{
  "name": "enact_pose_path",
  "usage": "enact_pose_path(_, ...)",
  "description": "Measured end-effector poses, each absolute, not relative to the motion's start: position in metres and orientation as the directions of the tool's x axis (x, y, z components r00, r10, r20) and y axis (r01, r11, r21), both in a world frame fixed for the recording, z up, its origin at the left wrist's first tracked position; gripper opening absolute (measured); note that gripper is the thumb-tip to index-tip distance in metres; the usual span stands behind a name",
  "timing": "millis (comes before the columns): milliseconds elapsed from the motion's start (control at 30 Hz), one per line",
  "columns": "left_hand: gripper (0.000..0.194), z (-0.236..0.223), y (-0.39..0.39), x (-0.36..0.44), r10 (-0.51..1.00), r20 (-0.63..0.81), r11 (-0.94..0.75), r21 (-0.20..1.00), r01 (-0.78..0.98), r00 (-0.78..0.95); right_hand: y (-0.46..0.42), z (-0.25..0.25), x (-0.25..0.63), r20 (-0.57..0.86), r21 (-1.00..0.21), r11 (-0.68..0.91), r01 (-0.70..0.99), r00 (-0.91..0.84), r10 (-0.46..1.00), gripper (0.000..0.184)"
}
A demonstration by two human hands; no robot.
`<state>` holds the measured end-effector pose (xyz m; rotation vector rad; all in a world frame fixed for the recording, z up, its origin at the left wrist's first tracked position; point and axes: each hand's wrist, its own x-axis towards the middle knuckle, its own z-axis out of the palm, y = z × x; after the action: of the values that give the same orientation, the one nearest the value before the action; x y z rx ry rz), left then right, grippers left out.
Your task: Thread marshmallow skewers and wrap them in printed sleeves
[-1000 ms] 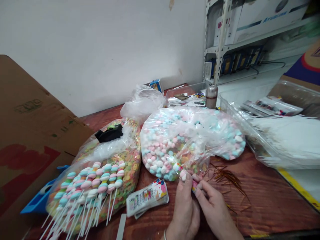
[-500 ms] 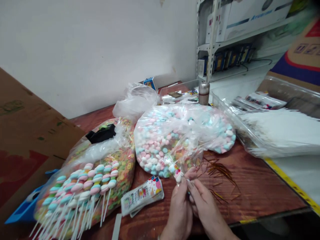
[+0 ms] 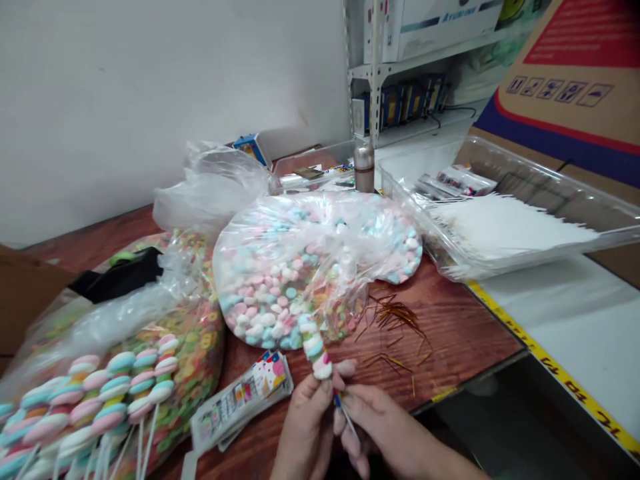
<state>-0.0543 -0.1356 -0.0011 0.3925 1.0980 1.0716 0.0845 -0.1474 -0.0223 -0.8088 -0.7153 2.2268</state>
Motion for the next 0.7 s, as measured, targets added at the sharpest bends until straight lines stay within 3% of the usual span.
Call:
enact_pose_path(33,0.025,-0.003,-0.133,-0.057,0.86,-0.51,0.439,0.756,-0.485,-0.016,-0.151,-0.025,0.096,-0.335,-0.798,-0.522,-0.302,-0.497,0.801,0.035)
enact_pose_path(67,0.027,-0.006,-0.13,-0.061,0.871,-0.485,0.399,0.794,-0.459,-0.079,-0.155,-0.029,0.11,-0.259,-0.943,-0.313,-0.114,-0.344,0.903,0.026)
enact_pose_path(100,0.029,-0.009,-0.129,-0.066,0.881,-0.455,0.368,0.83,-0.419,-0.129,-0.159,-0.033,0.125,-0.134,-0.982,-0.105,0.158,-0.191,0.972,0.021)
enact_pose_path(167,0.029,-0.015,-0.129,-0.076,0.901,-0.4,0.343,0.893,-0.292,-0.165,-0.168,-0.044,0.154,0.035,-0.855,0.06,0.515,-0.059,0.998,0.015)
enact_pose_path(233,0.026,-0.018,-0.132,-0.082,0.932,-0.339,0.329,0.94,-0.096,-0.127,-0.175,-0.052,0.176,0.142,-0.692,0.085,0.717,0.02,0.99,0.014)
enact_pose_path(400,0.023,-0.009,-0.138,-0.076,0.996,-0.087,0.074,0.938,0.338,0.023,-0.175,-0.055,0.18,0.202,-0.415,0.059,0.908,0.029,0.979,0.016)
enact_pose_path(533,0.016,-0.005,-0.138,-0.069,0.998,0.026,-0.048,0.902,0.428,0.056,-0.165,-0.052,0.165,0.19,-0.321,0.045,0.946,0.018,0.982,0.016)
enact_pose_path(700,0.015,-0.006,-0.138,-0.072,0.998,-0.036,0.056,0.873,0.485,-0.051,-0.158,-0.051,0.16,0.255,-0.21,0.068,0.975,-0.013,0.967,0.025)
